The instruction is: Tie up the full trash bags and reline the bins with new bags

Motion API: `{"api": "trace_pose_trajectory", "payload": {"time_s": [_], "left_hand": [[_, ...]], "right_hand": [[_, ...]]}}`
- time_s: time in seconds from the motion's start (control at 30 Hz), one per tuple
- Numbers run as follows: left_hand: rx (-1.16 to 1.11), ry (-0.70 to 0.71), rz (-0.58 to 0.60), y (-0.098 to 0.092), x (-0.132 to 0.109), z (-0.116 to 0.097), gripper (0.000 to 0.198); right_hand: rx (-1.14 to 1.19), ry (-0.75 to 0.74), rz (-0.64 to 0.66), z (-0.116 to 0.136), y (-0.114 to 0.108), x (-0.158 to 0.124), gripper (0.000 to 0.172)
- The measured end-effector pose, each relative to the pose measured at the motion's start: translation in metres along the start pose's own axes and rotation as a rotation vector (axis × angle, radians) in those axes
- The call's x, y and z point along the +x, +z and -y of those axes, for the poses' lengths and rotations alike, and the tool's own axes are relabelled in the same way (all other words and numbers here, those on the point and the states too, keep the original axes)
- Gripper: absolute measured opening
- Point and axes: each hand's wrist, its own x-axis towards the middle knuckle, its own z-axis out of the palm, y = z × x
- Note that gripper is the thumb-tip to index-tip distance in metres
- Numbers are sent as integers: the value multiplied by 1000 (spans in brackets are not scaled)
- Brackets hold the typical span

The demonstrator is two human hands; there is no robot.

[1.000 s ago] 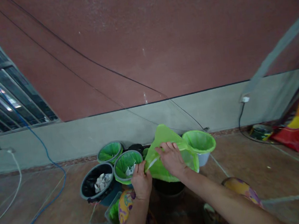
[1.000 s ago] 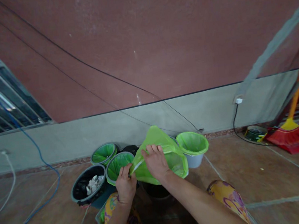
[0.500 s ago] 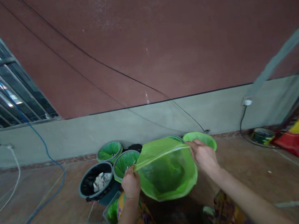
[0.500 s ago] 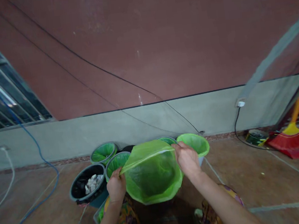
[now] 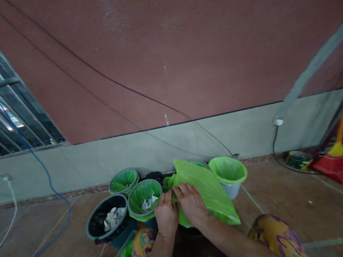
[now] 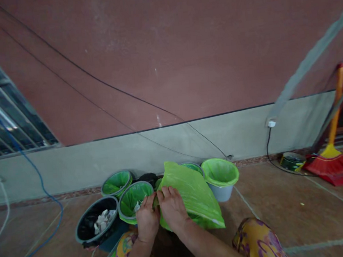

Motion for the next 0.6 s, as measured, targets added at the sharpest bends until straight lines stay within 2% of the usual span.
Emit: {"api": "trace_pose_trajectory", "payload": {"time_s": [0.07,0.17,0.33,0.43,0.5,0.6], "left_hand": [[-8,-22,-5,2,-1,3,46],[-18,-80,-2,5,-2,16,42],[-40,-193,4,7,-1,40,37],[-52,-255,-6,8,-2,54,38],[-69,-286,-20,10,-3,59,37],[-109,-264,-18,15,-3,53,34]], "right_hand": [[-1,10,25,-11,-3,4,31],[14,39,1,-35,-12,1,33],[95,196,-77,-81,-26,-18,40],[72,280,-66,-104,-31,-33,40],[-10,335,-23,-106,-33,-41,40],[-162,331,-4,-84,-30,-43,52]]}}
